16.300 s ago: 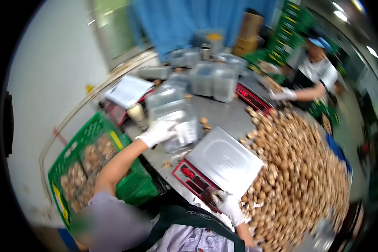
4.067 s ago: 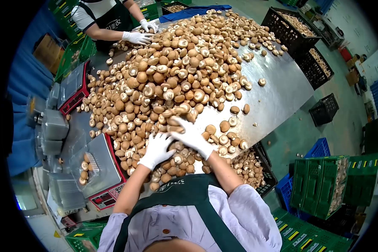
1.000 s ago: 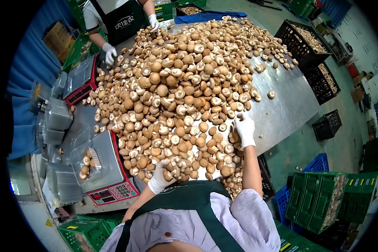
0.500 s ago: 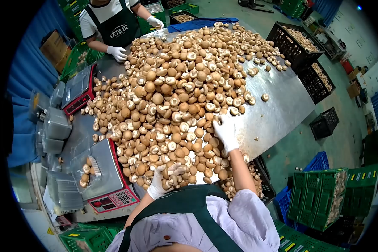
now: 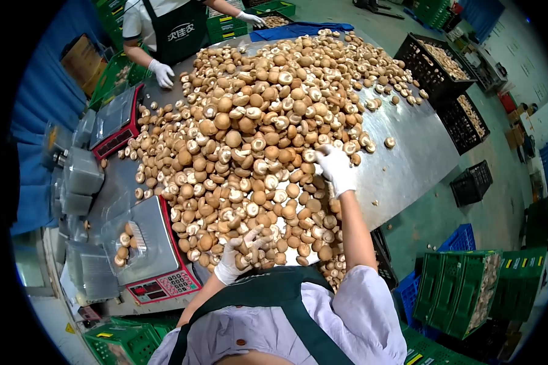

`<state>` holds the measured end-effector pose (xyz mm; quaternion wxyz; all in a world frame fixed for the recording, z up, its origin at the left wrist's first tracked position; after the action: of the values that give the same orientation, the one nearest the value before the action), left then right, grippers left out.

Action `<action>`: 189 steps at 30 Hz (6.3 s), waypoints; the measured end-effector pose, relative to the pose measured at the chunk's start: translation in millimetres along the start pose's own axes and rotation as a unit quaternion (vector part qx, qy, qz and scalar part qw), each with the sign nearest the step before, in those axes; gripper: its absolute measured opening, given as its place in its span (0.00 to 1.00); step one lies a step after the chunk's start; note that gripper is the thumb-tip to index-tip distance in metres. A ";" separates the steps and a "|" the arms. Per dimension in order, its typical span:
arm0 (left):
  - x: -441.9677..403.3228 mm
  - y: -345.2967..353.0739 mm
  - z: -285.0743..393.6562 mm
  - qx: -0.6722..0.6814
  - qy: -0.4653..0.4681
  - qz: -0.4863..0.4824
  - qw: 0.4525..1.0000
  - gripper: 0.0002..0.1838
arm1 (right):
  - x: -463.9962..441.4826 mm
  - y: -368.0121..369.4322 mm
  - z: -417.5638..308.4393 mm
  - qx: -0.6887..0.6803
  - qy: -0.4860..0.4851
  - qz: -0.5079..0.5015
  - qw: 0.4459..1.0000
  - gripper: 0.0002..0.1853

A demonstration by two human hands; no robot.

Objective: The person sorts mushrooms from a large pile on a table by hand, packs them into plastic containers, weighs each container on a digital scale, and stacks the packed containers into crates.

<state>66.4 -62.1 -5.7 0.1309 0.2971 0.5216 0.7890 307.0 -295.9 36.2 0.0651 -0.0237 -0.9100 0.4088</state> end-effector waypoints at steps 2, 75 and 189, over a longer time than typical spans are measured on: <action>-0.9 -12.9 -2.5 -0.004 -0.018 -0.021 1.000 0.35 | -20.5 -4.9 7.6 0.079 -0.048 0.112 0.989 0.17; 48.4 -11.3 71.2 -0.433 0.397 0.111 0.802 0.44 | 63.9 83.6 -101.1 -0.063 -0.182 0.025 0.981 0.11; 21.0 -15.2 52.8 -0.289 0.124 0.100 0.944 0.28 | 120.1 20.0 3.4 -0.284 0.004 -0.043 0.958 0.11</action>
<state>80.2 -5.5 2.3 0.0657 0.1974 0.2505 0.9455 187.4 -273.6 30.9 0.0765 -0.0036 -0.9885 0.1305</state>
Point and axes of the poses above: each hand's wrist, its own x-axis away from the middle knuckle, its own y-axis out of the palm, z = x × y, the point moved 8 cm from there along -x, towards the middle knuckle, and after that the axes turned 2 degrees about y, right-handed, at the moved point
